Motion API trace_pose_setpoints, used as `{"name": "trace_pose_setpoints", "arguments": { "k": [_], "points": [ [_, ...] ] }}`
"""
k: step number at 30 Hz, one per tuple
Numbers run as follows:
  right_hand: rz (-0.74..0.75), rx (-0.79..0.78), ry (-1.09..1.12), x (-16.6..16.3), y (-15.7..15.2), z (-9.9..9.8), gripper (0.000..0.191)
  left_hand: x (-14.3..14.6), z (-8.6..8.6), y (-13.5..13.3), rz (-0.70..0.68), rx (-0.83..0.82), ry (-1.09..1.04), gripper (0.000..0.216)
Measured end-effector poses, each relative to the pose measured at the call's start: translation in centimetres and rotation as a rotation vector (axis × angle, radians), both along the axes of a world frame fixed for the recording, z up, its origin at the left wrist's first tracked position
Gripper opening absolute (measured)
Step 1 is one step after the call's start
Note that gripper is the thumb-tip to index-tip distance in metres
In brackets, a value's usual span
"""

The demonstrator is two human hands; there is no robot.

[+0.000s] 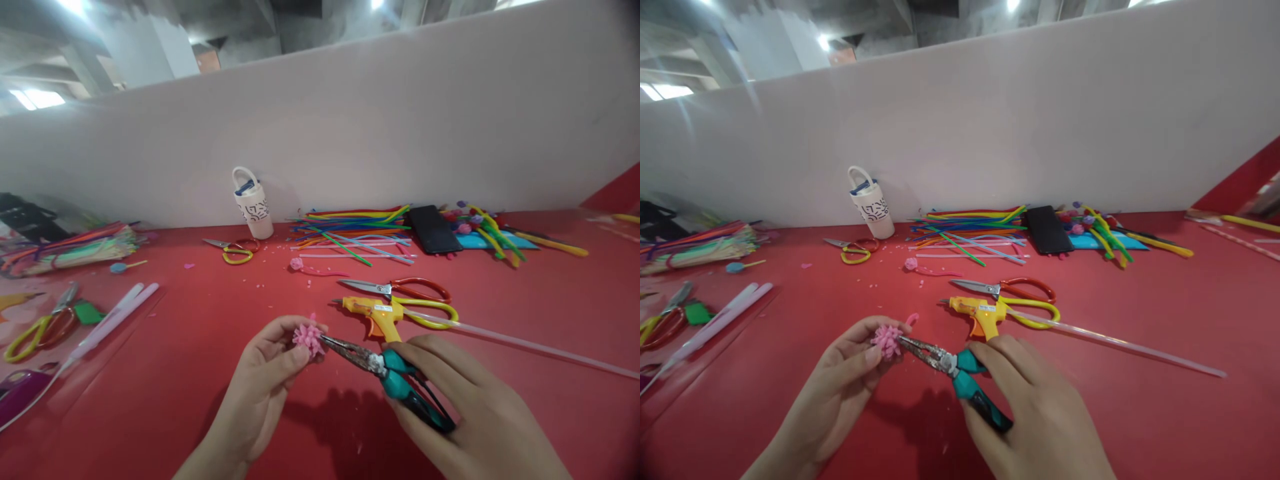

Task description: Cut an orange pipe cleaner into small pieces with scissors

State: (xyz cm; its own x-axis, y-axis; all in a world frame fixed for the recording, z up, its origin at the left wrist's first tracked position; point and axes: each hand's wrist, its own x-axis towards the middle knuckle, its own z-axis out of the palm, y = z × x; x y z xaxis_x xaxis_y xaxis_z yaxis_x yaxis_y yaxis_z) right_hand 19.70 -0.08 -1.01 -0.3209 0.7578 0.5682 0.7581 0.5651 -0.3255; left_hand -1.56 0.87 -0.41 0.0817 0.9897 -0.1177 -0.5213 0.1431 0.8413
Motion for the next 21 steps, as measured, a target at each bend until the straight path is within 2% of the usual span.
{"name": "trace_pose_setpoints", "arguments": {
  "k": [15,21],
  "points": [
    [-0.02,0.039,-0.055,-0.03,0.03,0.09,0.02,0.0,0.13,0.0,0.066,0.024,0.117,0.02],
    [-0.003,0.057,-0.054,0.03,-0.11,-0.03,0.02,0.1,-0.05,-0.16,0.05,0.062,0.156,0.019]
  ]
}}
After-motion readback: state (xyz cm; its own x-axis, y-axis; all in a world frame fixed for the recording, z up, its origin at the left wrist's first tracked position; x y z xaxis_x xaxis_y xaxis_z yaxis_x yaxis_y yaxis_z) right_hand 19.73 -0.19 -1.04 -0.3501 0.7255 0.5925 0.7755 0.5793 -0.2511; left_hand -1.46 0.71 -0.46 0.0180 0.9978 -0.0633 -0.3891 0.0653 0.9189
